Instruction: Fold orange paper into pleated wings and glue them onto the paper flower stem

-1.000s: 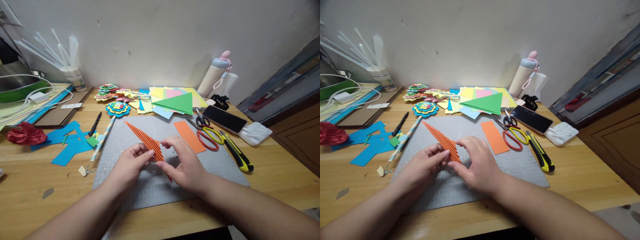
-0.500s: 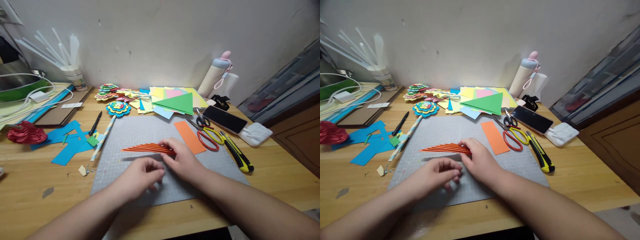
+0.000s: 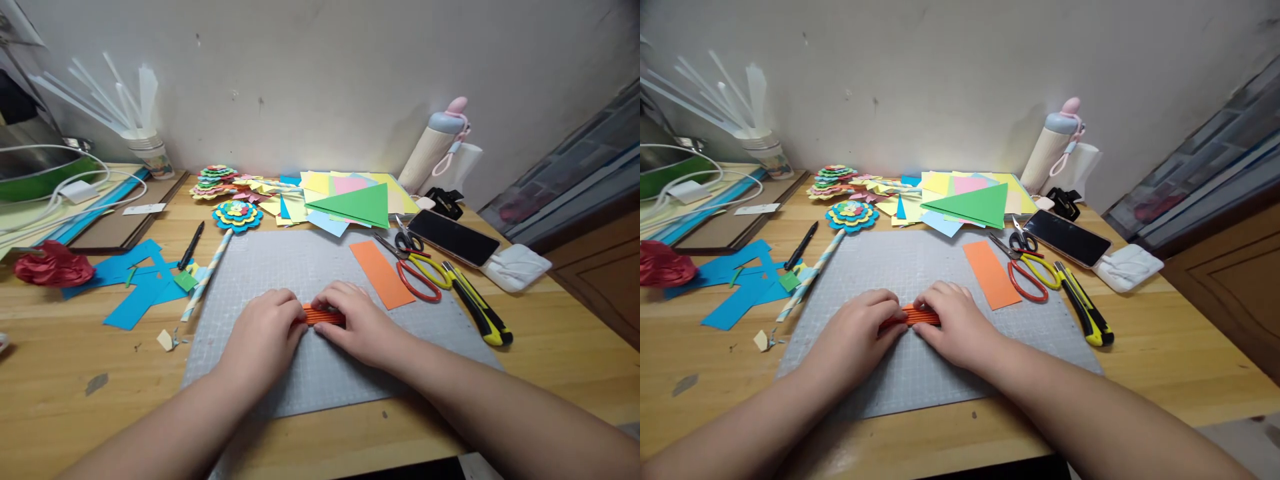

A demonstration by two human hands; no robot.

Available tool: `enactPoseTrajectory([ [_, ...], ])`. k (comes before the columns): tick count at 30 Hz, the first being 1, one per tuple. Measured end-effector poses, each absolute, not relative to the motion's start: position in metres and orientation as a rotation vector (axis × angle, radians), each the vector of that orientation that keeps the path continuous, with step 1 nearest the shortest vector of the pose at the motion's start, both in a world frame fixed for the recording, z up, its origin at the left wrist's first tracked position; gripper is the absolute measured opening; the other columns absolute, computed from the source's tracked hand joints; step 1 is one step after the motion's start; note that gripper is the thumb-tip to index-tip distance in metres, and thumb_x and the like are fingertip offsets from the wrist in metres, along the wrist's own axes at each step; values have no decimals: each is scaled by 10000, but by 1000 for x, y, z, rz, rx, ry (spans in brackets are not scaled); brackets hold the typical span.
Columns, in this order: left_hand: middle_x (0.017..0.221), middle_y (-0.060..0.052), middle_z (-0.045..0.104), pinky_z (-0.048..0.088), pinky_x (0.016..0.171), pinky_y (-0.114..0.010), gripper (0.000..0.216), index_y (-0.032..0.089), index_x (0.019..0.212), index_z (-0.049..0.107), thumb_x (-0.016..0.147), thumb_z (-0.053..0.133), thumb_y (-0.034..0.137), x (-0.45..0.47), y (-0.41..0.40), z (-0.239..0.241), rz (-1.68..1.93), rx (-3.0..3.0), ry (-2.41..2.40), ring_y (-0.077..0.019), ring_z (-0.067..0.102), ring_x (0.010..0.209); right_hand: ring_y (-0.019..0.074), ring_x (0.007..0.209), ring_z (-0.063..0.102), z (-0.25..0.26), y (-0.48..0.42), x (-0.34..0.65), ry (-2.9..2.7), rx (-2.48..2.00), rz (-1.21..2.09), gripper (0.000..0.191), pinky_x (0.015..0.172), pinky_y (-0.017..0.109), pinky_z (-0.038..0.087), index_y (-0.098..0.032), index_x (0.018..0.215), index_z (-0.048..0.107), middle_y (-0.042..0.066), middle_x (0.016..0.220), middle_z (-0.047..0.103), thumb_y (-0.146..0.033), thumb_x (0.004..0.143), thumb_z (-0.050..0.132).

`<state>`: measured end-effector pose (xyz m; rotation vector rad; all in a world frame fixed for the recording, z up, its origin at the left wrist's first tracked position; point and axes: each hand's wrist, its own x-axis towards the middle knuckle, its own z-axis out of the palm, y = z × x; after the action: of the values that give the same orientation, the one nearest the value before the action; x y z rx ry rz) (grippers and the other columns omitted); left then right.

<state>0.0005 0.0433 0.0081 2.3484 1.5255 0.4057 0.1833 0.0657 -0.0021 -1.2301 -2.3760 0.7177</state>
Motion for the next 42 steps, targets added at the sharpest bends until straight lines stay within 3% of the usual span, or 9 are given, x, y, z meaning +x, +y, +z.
enactPoseTrajectory([
  [10, 871, -44, 610, 447, 731, -336, 104, 182, 862, 618, 841, 537, 244, -1, 45, 4, 465, 2270, 1569, -196, 555, 819, 179, 922, 507, -7, 67, 181, -2383, -1221, 648, 113, 816, 338, 348, -216, 919, 580, 18, 946, 590, -225, 818, 631],
  [20, 820, -42, 587, 442, 713, -325, 160, 175, 772, 635, 856, 509, 229, 1, 49, 0, 484, 2206, 1564, -188, 544, 796, 168, 894, 507, -7, 70, 178, -2393, -1219, 628, 34, 788, 325, 337, -208, 861, 599, 7, 890, 588, -187, 834, 604],
  [30, 790, -32, 619, 435, 716, -334, 139, 179, 751, 639, 831, 529, 206, 2, 41, 4, 401, 2187, 1562, -195, 553, 790, 136, 796, 517, -4, 64, 178, -2390, -1174, 697, 110, 761, 305, 334, -180, 735, 559, -22, 767, 587, -121, 794, 631],
  [42, 785, -26, 622, 418, 694, -325, 139, 189, 732, 634, 820, 531, 220, 3, 42, 6, 385, 2172, 1574, -185, 544, 767, 143, 829, 531, -4, 62, 179, -2392, -1189, 691, 85, 758, 310, 300, -200, 794, 573, -28, 808, 614, -157, 801, 646],
])
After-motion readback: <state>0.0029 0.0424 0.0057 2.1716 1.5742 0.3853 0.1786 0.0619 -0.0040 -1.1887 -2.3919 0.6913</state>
